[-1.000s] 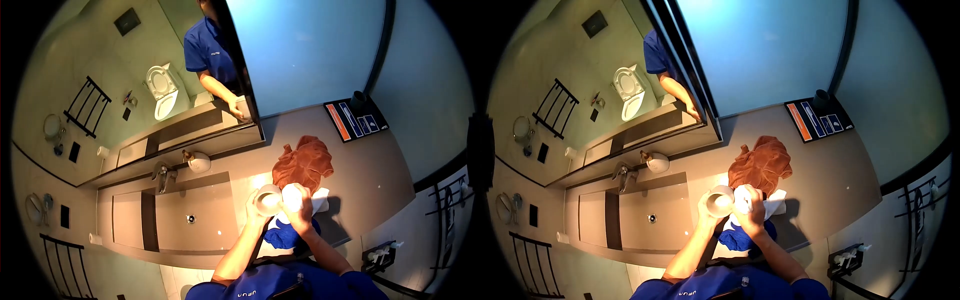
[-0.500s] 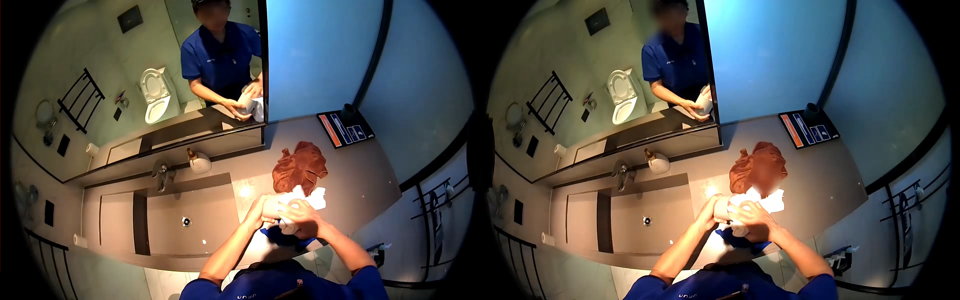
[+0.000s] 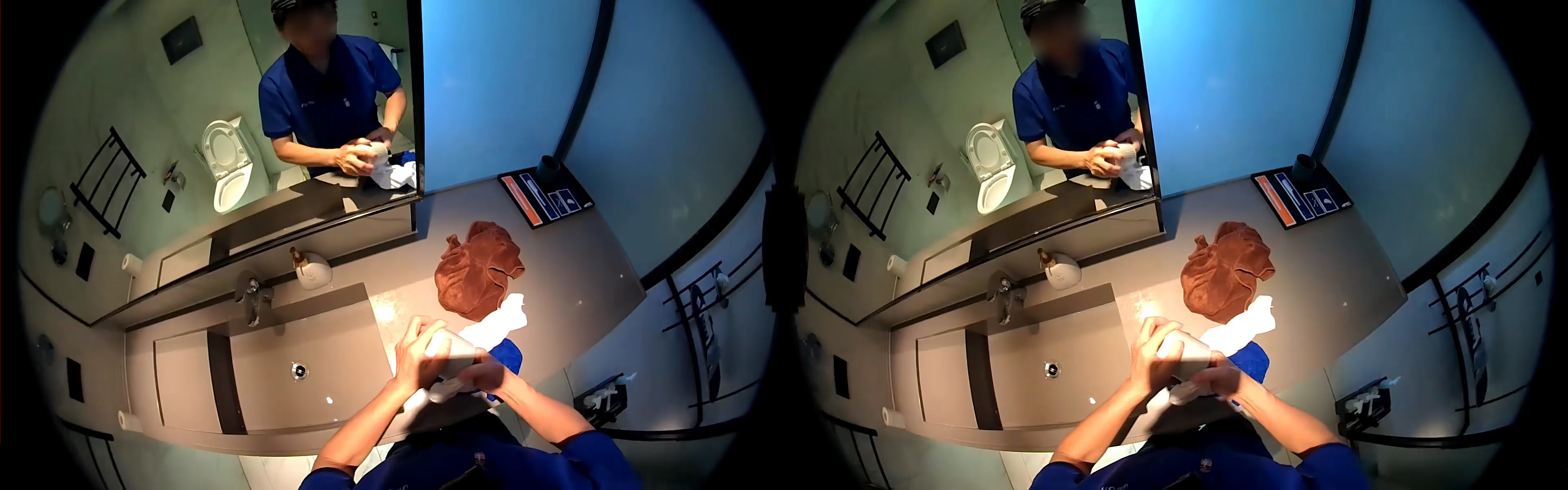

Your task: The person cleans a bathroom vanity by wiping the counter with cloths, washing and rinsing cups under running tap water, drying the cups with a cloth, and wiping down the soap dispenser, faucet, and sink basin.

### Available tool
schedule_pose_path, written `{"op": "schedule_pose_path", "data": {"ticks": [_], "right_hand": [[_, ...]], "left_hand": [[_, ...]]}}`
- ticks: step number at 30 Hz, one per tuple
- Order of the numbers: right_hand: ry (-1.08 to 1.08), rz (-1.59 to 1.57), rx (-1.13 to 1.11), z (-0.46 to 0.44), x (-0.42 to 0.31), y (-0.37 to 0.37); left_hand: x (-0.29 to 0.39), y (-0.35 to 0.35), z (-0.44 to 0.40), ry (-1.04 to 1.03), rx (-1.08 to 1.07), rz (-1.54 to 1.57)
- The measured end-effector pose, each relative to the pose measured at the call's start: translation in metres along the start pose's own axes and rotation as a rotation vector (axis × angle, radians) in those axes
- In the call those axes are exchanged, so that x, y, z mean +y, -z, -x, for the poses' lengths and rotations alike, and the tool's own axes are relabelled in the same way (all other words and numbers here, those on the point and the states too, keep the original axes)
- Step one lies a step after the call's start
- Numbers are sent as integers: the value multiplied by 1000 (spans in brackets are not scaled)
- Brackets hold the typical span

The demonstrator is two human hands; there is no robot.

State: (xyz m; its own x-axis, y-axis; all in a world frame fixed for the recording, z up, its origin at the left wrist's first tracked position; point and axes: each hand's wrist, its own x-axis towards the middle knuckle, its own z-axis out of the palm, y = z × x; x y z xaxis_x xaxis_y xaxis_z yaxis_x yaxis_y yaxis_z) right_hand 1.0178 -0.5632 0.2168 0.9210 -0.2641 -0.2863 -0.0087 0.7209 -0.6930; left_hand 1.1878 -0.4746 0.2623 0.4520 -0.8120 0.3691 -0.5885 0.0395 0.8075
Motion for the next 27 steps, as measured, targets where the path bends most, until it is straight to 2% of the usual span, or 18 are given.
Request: {"op": "schedule_pose_path", "data": {"ticks": [2, 4, 5, 6, 8, 9, 10, 11, 12, 15, 16, 18, 19, 22, 23, 24, 26, 27], "right_hand": [[44, -130, -15, -8, -1, 6], [136, -243, 198, -8, -10, 11], [259, -157, 290, 1, -40, -21], [380, -68, 350, 10, -53, -23], [657, 224, 423, 7, -65, -21], [705, 665, 442, 1, -69, -8], [1017, 1244, 409, -10, -81, -10], [1038, 1490, 359, -18, -83, -13], [1060, 1738, 298, -24, -87, -9], [1163, 1733, 138, -19, -78, 36], [1078, 1755, 70, -13, -71, 54], [874, 1734, 21, -6, -62, 88], [870, 1693, 101, -4, -64, 91], [830, 1661, 27, 12, -110, 92], [833, 1580, 49, 10, -118, 104], [797, 1461, 37, 12, -140, 105], [891, 1314, 57, 22, -189, 74], [914, 1359, -9, 19, -196, 74]], "left_hand": [[-13, -12, -10, -82, 0, -29], [-71, -43, -11, 150, 235, 124], [-82, -45, -14, 632, 174, 522], [-41, -22, -29, 889, 111, 704], [-37, -31, -33, 901, 114, 661], [-42, -46, -33, 914, 120, 655], [-48, -68, -33, 827, 198, 679], [-54, -87, -33, 730, 275, 701], [-49, -98, -38, 766, 361, 824], [-64, -96, -44, 1032, 338, 1095], [-61, -98, -49, 1044, 490, 1341], [-48, -84, -50, 1046, 462, 1381], [-44, -82, -52, 1023, 418, 1429], [-22, -95, -55, 995, 450, 1461], [-36, -106, -49, 833, 457, 1530], [-7, -105, -59, 787, 358, 1420], [-10, -113, -64, 721, 278, 1369], [-5, -119, -68, 721, 272, 1368]]}}
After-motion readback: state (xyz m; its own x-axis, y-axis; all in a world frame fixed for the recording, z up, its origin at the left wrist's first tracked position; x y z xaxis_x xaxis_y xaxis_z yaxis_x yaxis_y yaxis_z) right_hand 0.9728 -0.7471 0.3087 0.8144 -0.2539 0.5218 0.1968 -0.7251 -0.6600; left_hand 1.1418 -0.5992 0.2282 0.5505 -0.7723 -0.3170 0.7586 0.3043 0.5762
